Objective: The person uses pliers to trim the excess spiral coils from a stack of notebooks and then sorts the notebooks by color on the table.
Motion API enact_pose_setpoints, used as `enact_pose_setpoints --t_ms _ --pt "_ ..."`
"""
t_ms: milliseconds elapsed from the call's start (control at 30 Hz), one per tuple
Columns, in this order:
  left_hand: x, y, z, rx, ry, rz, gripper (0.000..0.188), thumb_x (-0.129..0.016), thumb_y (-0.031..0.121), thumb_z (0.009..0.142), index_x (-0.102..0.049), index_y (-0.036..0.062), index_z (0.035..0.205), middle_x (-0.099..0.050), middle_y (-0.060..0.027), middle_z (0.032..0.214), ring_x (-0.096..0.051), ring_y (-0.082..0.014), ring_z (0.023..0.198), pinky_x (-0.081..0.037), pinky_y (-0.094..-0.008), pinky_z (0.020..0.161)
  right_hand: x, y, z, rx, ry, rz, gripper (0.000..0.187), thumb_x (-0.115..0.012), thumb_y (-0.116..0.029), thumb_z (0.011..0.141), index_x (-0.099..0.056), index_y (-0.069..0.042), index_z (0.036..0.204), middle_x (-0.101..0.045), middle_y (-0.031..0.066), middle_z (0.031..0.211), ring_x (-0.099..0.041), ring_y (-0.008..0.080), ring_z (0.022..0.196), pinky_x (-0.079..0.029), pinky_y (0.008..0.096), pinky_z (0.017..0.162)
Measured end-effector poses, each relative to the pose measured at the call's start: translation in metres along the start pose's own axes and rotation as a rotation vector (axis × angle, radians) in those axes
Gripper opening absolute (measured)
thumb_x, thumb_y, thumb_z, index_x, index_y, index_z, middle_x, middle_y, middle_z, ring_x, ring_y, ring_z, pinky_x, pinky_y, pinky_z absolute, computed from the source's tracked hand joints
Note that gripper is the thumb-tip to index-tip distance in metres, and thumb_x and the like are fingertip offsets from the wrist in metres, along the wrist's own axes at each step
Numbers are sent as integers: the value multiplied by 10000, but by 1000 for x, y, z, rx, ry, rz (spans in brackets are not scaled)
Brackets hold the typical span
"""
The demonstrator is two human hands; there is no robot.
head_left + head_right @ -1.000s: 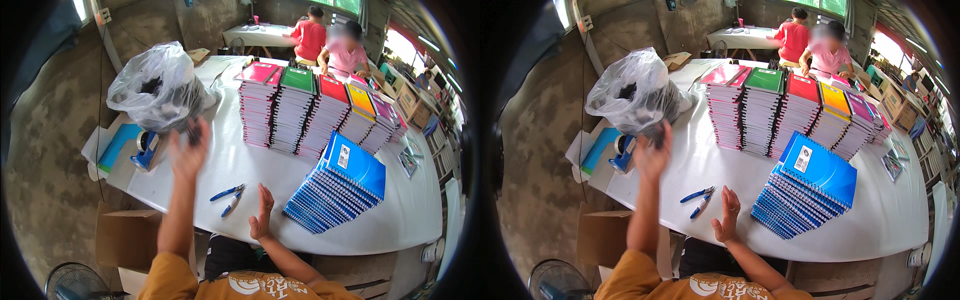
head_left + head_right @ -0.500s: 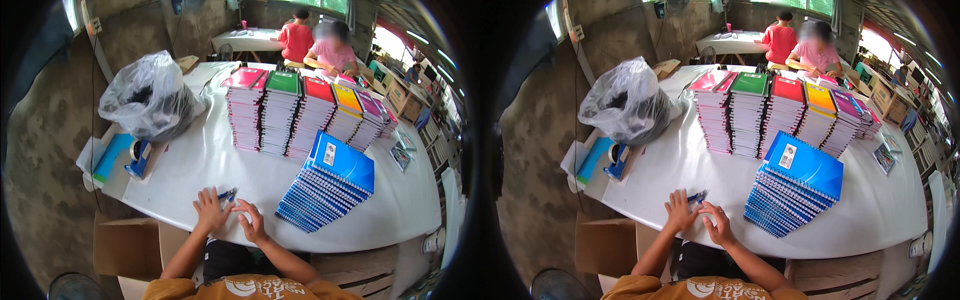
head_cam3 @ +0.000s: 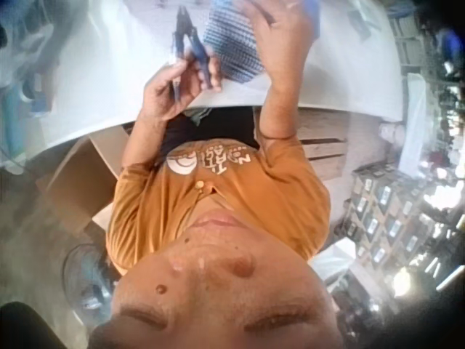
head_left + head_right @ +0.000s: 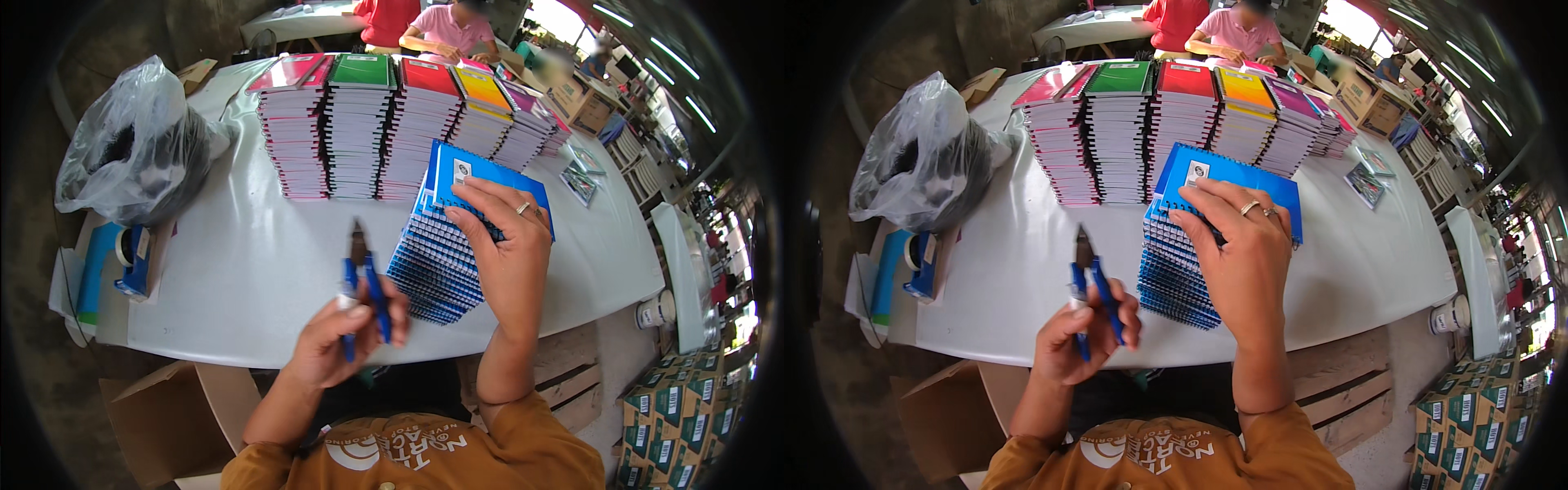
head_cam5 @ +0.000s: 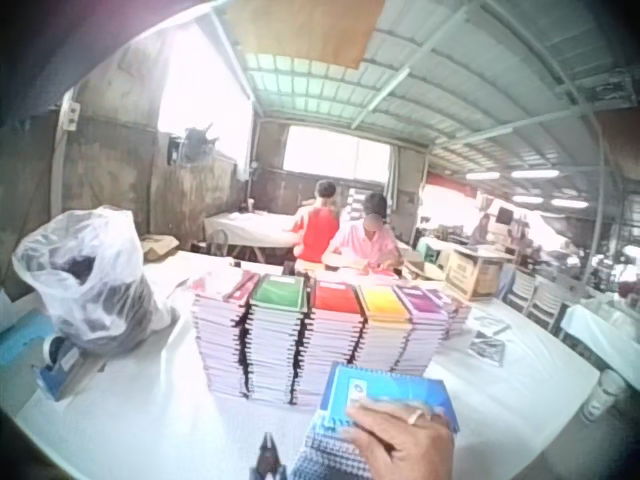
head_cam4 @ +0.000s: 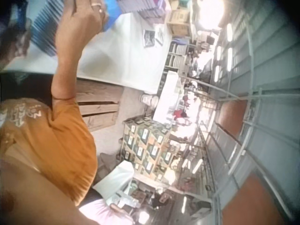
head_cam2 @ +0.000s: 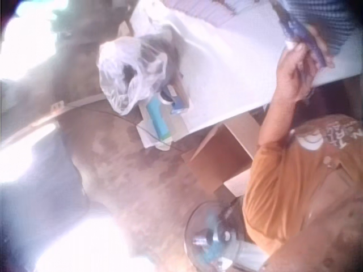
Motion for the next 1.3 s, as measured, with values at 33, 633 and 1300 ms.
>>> enact_pose_setpoints --t_ms 33,633,1300 --pt "-15 -7 6 44 -94 -128 445 -442 328 935 -426 -11 1223 -545 -122 1050 -559 -243 935 -428 -360 871 0 0 0 -1 7 3 182 -715 -206 728 -708 -126 890 -670 7 920 -586 205 889 -399 327 757" --pt "2 -25 24 74 62 145 625 -249 550 946 -434 -2 1172 -501 -79 803 -500 -176 628 -469 -298 651 -8 0 7 -60 33 -57 102 -666 -247 780 -687 -147 788 -633 7 779 -583 212 716 -435 332 662" --pt "-1 -22 18 165 148 445 570 -348 440 955 -400 -47 1246 -568 -177 1041 -597 -285 921 -455 -391 830 -1 -4 7 26 -139 -2 295 -745 -285 669 -693 -124 910 -629 24 882 -585 242 802 -469 344 695"
Point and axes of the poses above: each hand's wrist, its own z-axis towards the middle knuckle, its own x-axis out of the back of the hand, y = z × x, the point moved 7 cm from there along z, towards the middle knuckle
